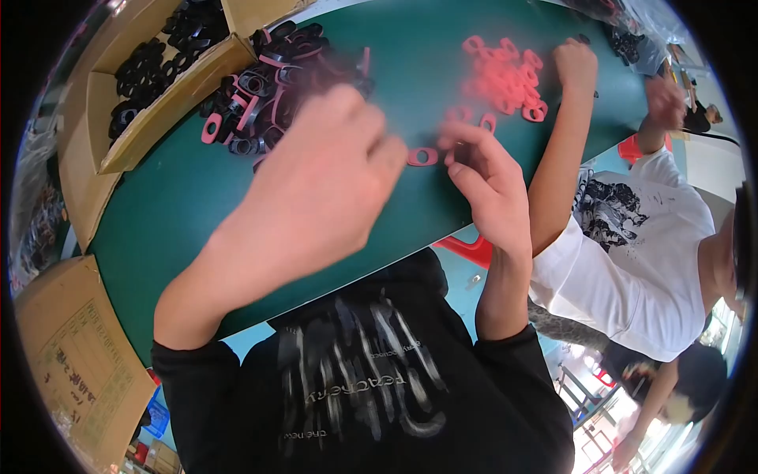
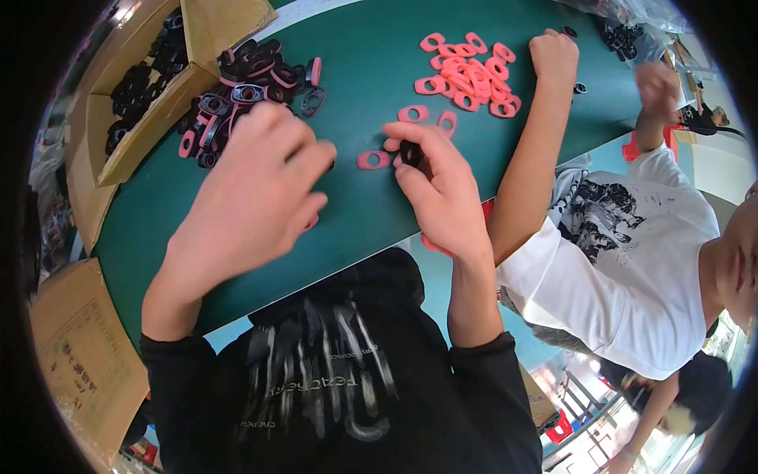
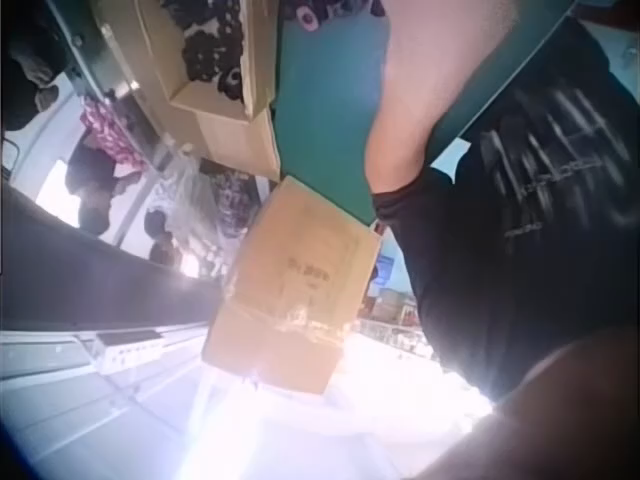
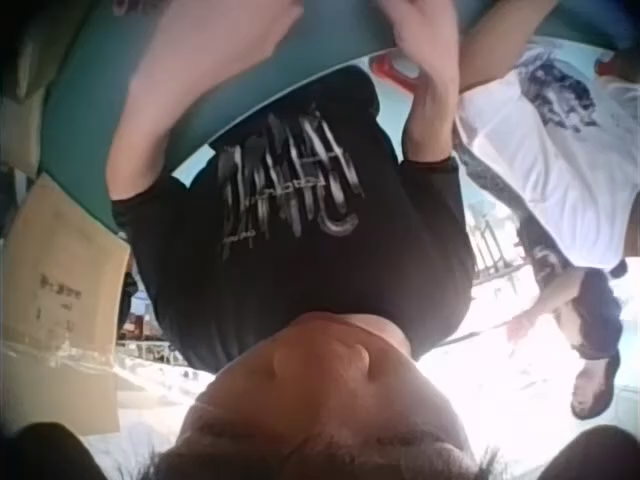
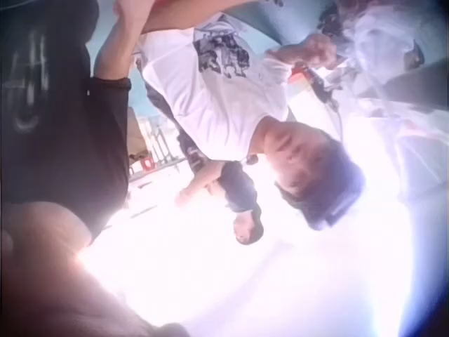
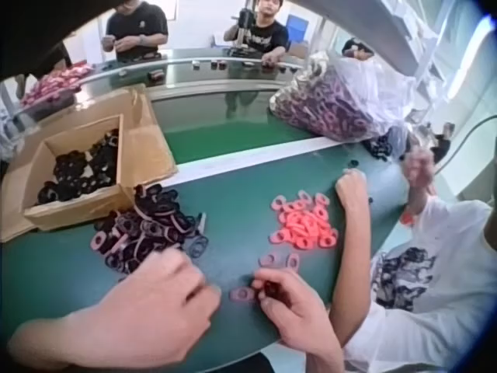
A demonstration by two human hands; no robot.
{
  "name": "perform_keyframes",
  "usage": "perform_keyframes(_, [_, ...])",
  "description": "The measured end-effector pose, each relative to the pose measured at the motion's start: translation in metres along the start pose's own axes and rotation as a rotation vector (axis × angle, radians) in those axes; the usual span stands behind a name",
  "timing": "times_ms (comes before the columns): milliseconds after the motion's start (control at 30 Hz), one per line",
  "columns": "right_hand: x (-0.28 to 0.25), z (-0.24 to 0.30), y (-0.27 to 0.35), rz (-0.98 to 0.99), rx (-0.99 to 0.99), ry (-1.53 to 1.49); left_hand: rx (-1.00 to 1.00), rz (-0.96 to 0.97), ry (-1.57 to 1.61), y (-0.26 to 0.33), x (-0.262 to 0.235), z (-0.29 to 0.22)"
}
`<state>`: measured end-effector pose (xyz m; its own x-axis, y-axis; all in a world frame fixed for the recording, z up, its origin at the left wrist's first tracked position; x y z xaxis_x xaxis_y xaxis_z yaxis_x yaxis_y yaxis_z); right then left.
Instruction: The person assembles components by taking plastic pieces from a box and attaching rubber rings onto them by hand.
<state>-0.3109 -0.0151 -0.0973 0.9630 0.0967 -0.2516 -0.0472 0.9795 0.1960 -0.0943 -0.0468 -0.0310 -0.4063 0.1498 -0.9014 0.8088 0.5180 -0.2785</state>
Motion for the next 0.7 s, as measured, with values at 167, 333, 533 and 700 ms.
perform_keyframes(167, [0.008, -0.003, 0.01, -0.123, 0.038, -0.299, 0.109, 0.156, 0.007, 0.019, 0.035, -0.022])
perform_keyframes(333, [-0.003, -0.007, 0.015, -0.238, -0.105, 0.033, 0.04, 0.015, -0.035, 0.04, 0.031, 0.006])
perform_keyframes(533, [-0.002, 0.0, 0.011, -0.307, -0.243, 0.329, 0.009, -0.242, -0.04, 0.048, 0.024, 0.009])
perform_keyframes(700, [0.006, 0.002, 0.022, -0.158, 0.165, -0.175, -0.012, -0.261, 0.091, 0.021, 0.038, -0.021])
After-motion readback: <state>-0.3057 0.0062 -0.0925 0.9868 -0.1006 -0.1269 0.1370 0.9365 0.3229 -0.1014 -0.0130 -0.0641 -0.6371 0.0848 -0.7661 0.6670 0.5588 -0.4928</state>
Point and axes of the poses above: each hand's wrist, its own y-axis away from the middle knuckle, its own x-axis out of the palm, z = x × y, the point moved 3 cm from there along -y, towards the middle knuckle, and after that the axes turned 9 degrees about x, right-handed, at the moved point
